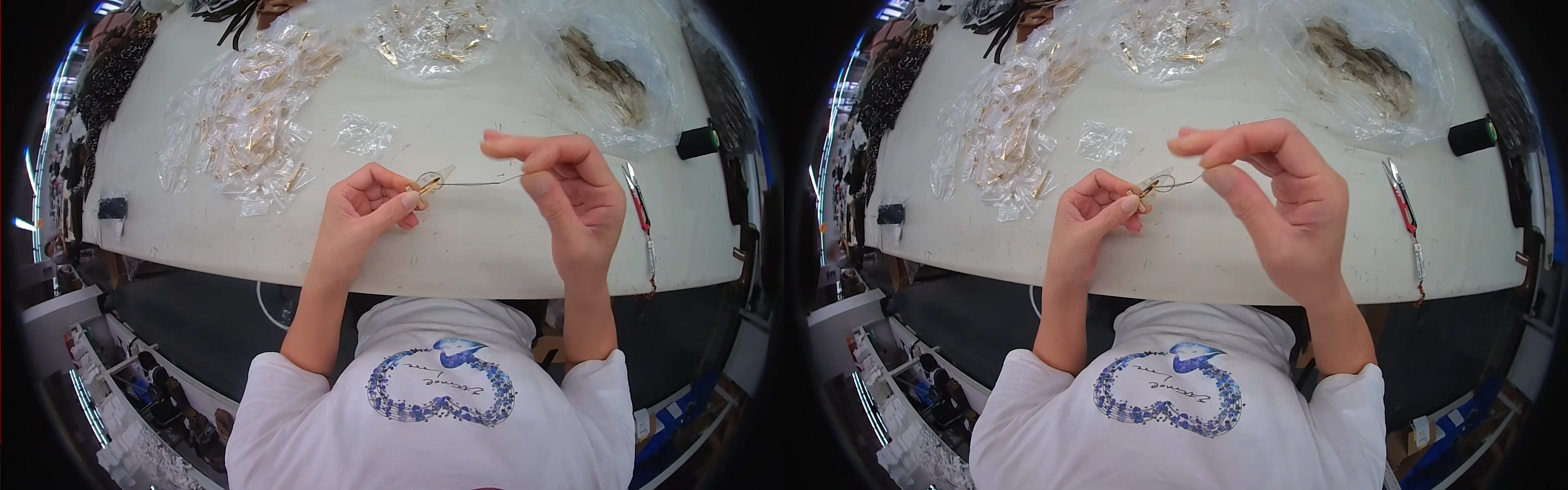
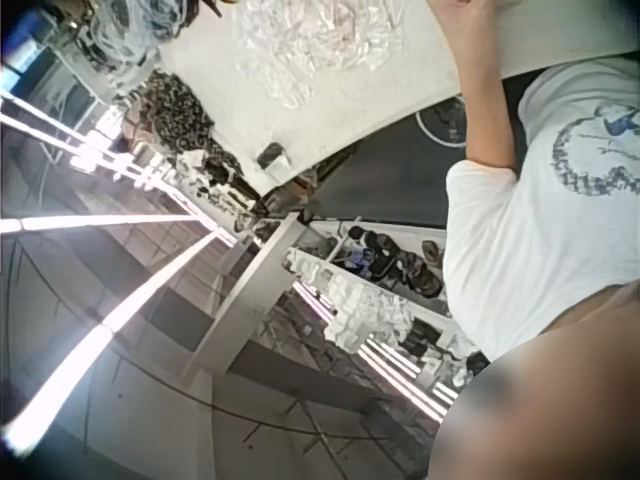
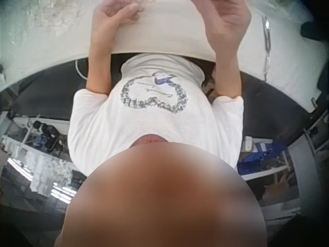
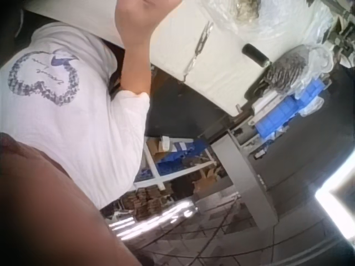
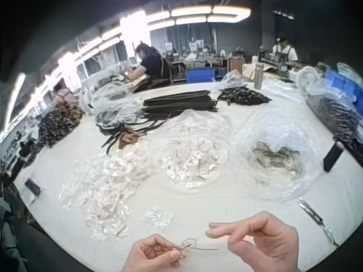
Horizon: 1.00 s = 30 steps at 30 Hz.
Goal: The recorder is sewing small gold-colored components together using a needle and thread at a workbench.
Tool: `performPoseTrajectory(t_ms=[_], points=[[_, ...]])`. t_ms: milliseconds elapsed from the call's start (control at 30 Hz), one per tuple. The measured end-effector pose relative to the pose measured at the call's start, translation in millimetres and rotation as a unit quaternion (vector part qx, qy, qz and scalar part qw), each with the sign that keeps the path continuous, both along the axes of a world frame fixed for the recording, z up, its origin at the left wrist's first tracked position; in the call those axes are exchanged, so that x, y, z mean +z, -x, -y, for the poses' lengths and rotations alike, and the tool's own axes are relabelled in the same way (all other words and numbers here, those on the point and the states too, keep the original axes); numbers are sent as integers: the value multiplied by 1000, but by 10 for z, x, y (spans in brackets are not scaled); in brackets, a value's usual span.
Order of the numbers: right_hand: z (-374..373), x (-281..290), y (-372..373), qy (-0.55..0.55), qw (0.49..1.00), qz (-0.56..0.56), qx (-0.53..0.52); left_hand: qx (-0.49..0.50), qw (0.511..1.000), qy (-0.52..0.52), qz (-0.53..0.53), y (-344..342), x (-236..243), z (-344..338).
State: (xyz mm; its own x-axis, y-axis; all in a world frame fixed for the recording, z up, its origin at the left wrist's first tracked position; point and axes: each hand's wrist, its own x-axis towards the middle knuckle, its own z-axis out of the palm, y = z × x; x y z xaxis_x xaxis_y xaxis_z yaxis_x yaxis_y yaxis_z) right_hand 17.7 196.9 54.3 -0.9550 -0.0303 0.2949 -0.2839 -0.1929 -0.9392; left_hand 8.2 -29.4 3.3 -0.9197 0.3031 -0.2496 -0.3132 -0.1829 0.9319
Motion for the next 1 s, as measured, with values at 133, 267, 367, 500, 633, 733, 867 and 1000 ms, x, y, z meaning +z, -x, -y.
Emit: performPoseTrajectory(t_ms=[133,267,367,500,633,733,867,1000], points=[[-267,-54,-30,26,999,8,35,31,999,-17,-39,-10,27,-13],[-360,-77,-85,-7,998,60,-34,78,992,15,-98,0,105,0],[-447,-120,-162,-128,988,50,-69,140,981,29,-134,41,132,47],[-414,-21,-331,-132,974,181,-29,243,952,38,-183,136,99,172],[-543,-73,-401,-146,975,164,41,313,924,44,-217,224,83,320],[-557,-51,-380,-119,978,158,59,325,912,58,-245,250,94,313],[-290,-57,-266,-70,994,56,58,214,953,-202,-76,249,109,312],[82,-103,-229,-25,995,50,86,96,948,-302,-6,87,66,98]])
